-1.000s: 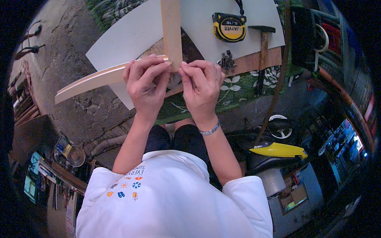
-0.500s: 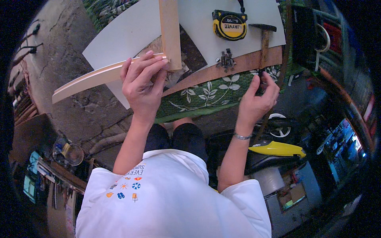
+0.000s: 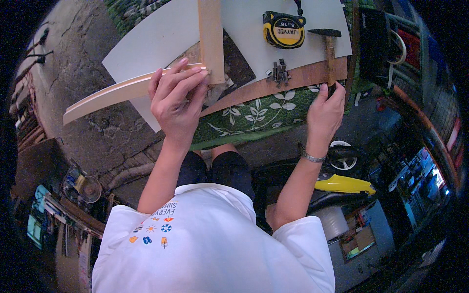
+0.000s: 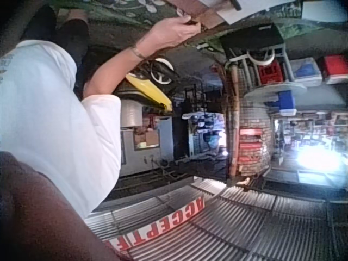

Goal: The person assembles a wooden frame by hand, using a hammer to drive nails into the corners. They repeatedly position the frame pieces, insert nails, and hammer them in place while sitting on the floor.

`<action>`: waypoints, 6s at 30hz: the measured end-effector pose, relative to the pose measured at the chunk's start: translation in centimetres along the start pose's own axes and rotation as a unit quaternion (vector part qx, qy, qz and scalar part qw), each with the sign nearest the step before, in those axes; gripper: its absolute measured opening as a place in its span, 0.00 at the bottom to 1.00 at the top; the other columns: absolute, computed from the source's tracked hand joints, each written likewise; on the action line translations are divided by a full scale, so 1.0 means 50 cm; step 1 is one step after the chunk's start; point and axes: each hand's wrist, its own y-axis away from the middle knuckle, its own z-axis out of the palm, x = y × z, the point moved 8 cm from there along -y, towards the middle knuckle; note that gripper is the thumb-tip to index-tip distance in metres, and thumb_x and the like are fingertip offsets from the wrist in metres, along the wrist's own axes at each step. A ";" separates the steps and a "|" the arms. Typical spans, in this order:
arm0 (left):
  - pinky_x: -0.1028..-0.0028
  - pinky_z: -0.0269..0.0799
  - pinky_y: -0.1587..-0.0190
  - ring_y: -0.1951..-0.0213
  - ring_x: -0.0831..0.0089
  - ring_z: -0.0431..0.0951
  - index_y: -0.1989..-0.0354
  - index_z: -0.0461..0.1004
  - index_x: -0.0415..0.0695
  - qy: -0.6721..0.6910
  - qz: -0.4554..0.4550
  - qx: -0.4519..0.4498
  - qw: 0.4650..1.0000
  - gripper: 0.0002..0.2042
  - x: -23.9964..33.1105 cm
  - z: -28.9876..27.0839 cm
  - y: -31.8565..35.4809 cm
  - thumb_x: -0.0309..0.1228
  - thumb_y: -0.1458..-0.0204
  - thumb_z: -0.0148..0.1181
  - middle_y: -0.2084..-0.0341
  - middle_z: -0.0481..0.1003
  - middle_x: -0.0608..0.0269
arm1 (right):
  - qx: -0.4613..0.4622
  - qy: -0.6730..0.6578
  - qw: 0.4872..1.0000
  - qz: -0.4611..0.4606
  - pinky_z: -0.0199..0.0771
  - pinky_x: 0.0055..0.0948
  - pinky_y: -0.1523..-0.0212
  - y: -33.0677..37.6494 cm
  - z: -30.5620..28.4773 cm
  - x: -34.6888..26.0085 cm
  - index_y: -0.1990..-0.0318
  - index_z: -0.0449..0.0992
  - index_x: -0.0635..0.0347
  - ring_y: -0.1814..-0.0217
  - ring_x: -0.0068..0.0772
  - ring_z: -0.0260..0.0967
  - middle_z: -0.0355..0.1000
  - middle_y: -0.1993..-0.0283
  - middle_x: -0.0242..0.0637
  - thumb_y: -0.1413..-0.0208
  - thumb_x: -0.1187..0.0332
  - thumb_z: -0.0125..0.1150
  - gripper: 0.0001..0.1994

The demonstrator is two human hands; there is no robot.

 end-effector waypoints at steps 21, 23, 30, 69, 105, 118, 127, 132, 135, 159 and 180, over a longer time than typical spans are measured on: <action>0.62 0.60 0.30 0.43 0.68 0.82 0.62 0.88 0.53 0.011 -0.013 -0.008 1.000 0.10 -0.005 -0.004 0.001 0.25 0.53 0.75 0.61 0.86 0.71 | -0.215 -0.249 0.935 -0.136 0.76 0.42 0.71 0.264 -0.045 -0.225 0.53 0.73 0.66 0.70 0.55 0.79 0.76 0.69 0.50 0.32 0.71 0.60 0.08; 0.62 0.59 0.31 0.44 0.67 0.83 0.64 0.87 0.52 0.019 -0.011 0.000 1.000 0.09 -0.006 -0.005 0.000 0.25 0.54 0.75 0.62 0.86 0.72 | -0.213 -0.235 0.939 -0.134 0.76 0.43 0.72 0.260 -0.042 -0.226 0.53 0.73 0.66 0.70 0.57 0.79 0.76 0.69 0.51 0.32 0.71 0.60 0.08; 0.62 0.60 0.31 0.44 0.67 0.82 0.63 0.87 0.51 0.019 -0.011 0.004 1.000 0.09 -0.005 -0.006 0.002 0.25 0.53 0.74 0.62 0.86 0.72 | -0.216 -0.223 0.943 -0.122 0.76 0.45 0.71 0.264 -0.043 -0.221 0.53 0.73 0.66 0.70 0.60 0.78 0.76 0.68 0.51 0.32 0.70 0.60 0.08; 0.60 0.58 0.30 0.42 0.67 0.82 0.64 0.88 0.52 0.023 -0.010 -0.007 1.000 0.08 -0.008 -0.001 0.002 0.26 0.53 0.74 0.62 0.86 0.71 | -0.189 -0.213 0.947 -0.151 0.74 0.40 0.73 0.268 -0.058 -0.242 0.54 0.74 0.65 0.74 0.51 0.76 0.74 0.71 0.47 0.31 0.70 0.59 0.07; 0.60 0.56 0.25 0.36 0.65 0.76 0.56 0.87 0.62 -0.083 0.085 -0.057 0.991 0.19 -0.032 -0.012 0.030 0.24 0.56 0.72 0.46 0.83 0.75 | -0.142 -0.295 0.938 -0.112 0.67 0.37 0.77 0.276 -0.103 -0.225 0.59 0.71 0.64 0.78 0.43 0.71 0.72 0.73 0.45 0.27 0.66 0.55 0.10; 0.60 0.56 0.25 0.36 0.65 0.76 0.57 0.87 0.61 -0.080 0.079 -0.065 0.992 0.17 -0.029 -0.012 0.027 0.24 0.55 0.72 0.47 0.83 0.74 | -0.078 -0.154 0.955 -0.243 0.67 0.40 0.77 0.295 -0.050 -0.235 0.66 0.67 0.62 0.76 0.55 0.74 0.70 0.76 0.46 0.30 0.70 0.56 0.10; 0.59 0.55 0.24 0.36 0.64 0.76 0.57 0.87 0.61 -0.065 0.073 -0.060 0.993 0.17 -0.032 -0.012 0.028 0.24 0.55 0.71 0.47 0.83 0.74 | -0.211 -0.146 0.957 -0.139 0.71 0.36 0.74 0.284 -0.001 -0.233 0.65 0.72 0.64 0.77 0.51 0.74 0.72 0.75 0.45 0.30 0.69 0.55 0.10; 0.59 0.55 0.24 0.36 0.64 0.76 0.58 0.87 0.61 -0.078 0.072 -0.061 0.993 0.17 -0.031 -0.014 0.028 0.23 0.55 0.70 0.47 0.83 0.74 | -0.088 -0.213 0.956 -0.181 0.70 0.41 0.75 0.269 -0.097 -0.257 0.63 0.73 0.65 0.76 0.53 0.74 0.74 0.73 0.47 0.30 0.69 0.57 0.09; 0.59 0.55 0.24 0.36 0.64 0.76 0.58 0.88 0.62 -0.070 0.071 -0.053 0.994 0.18 -0.036 -0.010 0.027 0.23 0.55 0.70 0.47 0.83 0.74 | -0.188 -0.157 0.955 -0.165 0.66 0.34 0.76 0.282 0.002 -0.233 0.63 0.73 0.65 0.80 0.43 0.70 0.70 0.76 0.42 0.29 0.67 0.56 0.11; 0.62 0.63 0.32 0.41 0.68 0.76 0.43 0.84 0.64 -0.126 0.158 -0.116 0.972 0.26 0.001 0.025 0.013 0.25 0.54 0.68 0.48 0.79 0.72 | 0.123 0.008 0.990 -0.063 0.69 0.45 0.50 0.117 -0.034 -0.060 0.46 0.76 0.60 0.50 0.53 0.73 0.75 0.55 0.46 0.31 0.62 0.61 0.14; 0.65 0.71 0.50 0.57 0.63 0.80 0.53 0.80 0.48 0.020 0.091 -0.063 0.994 0.15 0.016 0.011 0.004 0.21 0.50 0.70 0.60 0.83 0.66 | -0.025 -0.104 0.973 -0.203 0.68 0.43 0.51 0.083 0.017 -0.227 0.56 0.80 0.57 0.52 0.45 0.70 0.71 0.56 0.38 0.42 0.71 0.67 0.08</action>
